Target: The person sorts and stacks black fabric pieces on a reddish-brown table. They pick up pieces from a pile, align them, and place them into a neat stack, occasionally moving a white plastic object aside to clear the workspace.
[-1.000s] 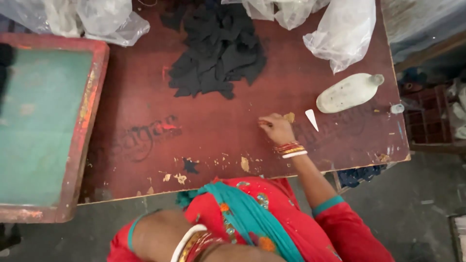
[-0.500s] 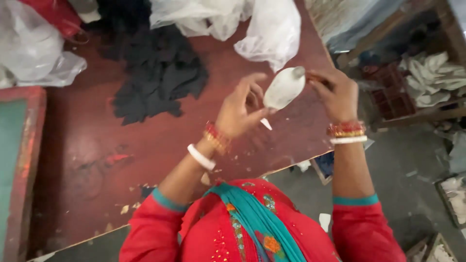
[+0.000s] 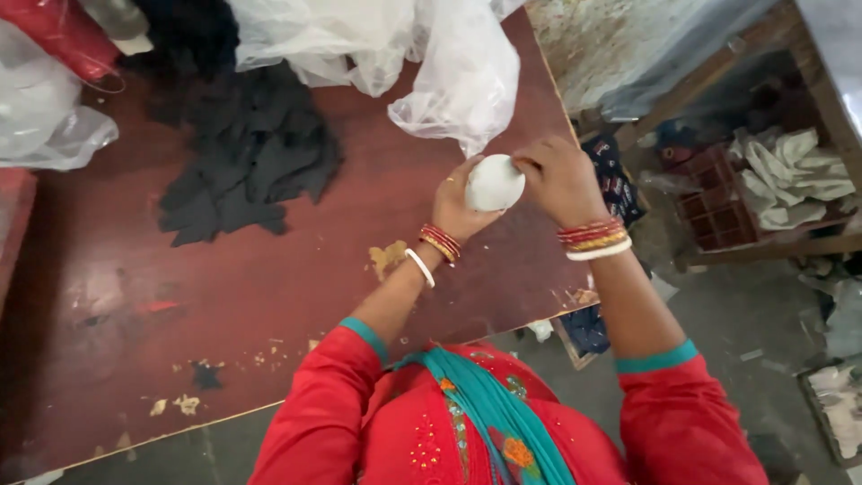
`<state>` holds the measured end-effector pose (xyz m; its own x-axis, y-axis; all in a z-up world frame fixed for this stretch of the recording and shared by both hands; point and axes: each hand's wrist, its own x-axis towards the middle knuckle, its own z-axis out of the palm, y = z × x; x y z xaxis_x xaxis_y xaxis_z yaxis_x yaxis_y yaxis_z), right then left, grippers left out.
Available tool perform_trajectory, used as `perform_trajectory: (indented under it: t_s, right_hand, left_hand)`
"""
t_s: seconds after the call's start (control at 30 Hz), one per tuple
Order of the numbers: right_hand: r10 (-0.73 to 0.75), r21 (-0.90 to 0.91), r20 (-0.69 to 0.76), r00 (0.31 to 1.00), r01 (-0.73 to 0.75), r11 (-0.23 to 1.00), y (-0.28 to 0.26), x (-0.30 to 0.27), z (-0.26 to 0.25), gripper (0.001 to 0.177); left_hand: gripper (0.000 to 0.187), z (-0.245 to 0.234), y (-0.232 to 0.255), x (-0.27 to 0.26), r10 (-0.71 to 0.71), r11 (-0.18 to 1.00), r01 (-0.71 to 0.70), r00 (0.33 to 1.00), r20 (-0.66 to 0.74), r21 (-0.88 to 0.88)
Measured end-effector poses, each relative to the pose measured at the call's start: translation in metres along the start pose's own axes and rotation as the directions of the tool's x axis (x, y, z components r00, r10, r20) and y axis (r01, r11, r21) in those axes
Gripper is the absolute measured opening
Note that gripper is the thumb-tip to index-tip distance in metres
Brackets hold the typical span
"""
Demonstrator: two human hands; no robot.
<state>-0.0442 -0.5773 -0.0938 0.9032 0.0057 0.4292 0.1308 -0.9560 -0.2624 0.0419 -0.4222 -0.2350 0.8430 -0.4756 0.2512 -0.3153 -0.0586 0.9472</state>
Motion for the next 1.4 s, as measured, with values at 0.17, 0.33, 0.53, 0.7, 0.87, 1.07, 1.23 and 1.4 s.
perform_trajectory:
  t_s: [0.17,0.33,0.53,0.7,0.87,1.07,1.23,1.4]
  right_hand:
    - [0.455,0.259,-0.165,0.875,-0.406,0.876,0.075,-0.108,0.0,0.017]
    - [0.864,0.916,0.017,0.503,-0.355,0.189,0.135,-0.228,0.049,0.023]
    - [0.722,0.57,-0.23,0.653,-0.511,0.644,0.116,-0.168,-0.03,0.02]
    - [0.148,0.014,-0.119,0.982,-0.148,0.989,0.077,-0.049,-0.05,0.009]
    - [-0.011,-0.079,-0.013,1.0,0.01,0.997,0.068,-0.009,-0.025,0.009]
    - [0.102,-0.142,0.004,0.995,-0.1,0.985,0.056,-0.014,-0.027,0.008]
    - [0.202,-0.195,0.04,0.978,-0.191,0.962,0.054,-0.008,-0.025,0.009]
    - [0.246,-0.263,0.02,0.969,-0.232,0.936,0.048,-0.014,-0.023,0.011]
  left_hand:
    - [0.063,0.028,0.049,0.021,0.449,0.698,-0.514,0.856,0.255,0.499]
    - [0.052,0.108,0.1,0.034,0.49,0.438,-0.785,0.617,0.617,0.438]
    - [0.059,0.128,0.074,0.031,0.425,0.687,-0.589,0.801,0.421,0.425]
    - [0.073,0.13,0.026,0.017,0.302,0.948,-0.283,0.945,-0.125,0.144]
    - [0.077,0.111,0.003,0.032,0.065,0.996,-0.051,0.975,-0.211,0.067]
    - [0.051,0.0,-0.036,0.06,0.244,0.916,-0.217,0.969,-0.04,0.337]
    - [0.04,-0.151,-0.163,0.094,0.082,0.696,0.213,0.925,-0.371,0.686]
    - [0.091,-0.23,-0.176,0.128,-0.087,0.428,0.365,0.927,-0.364,0.827]
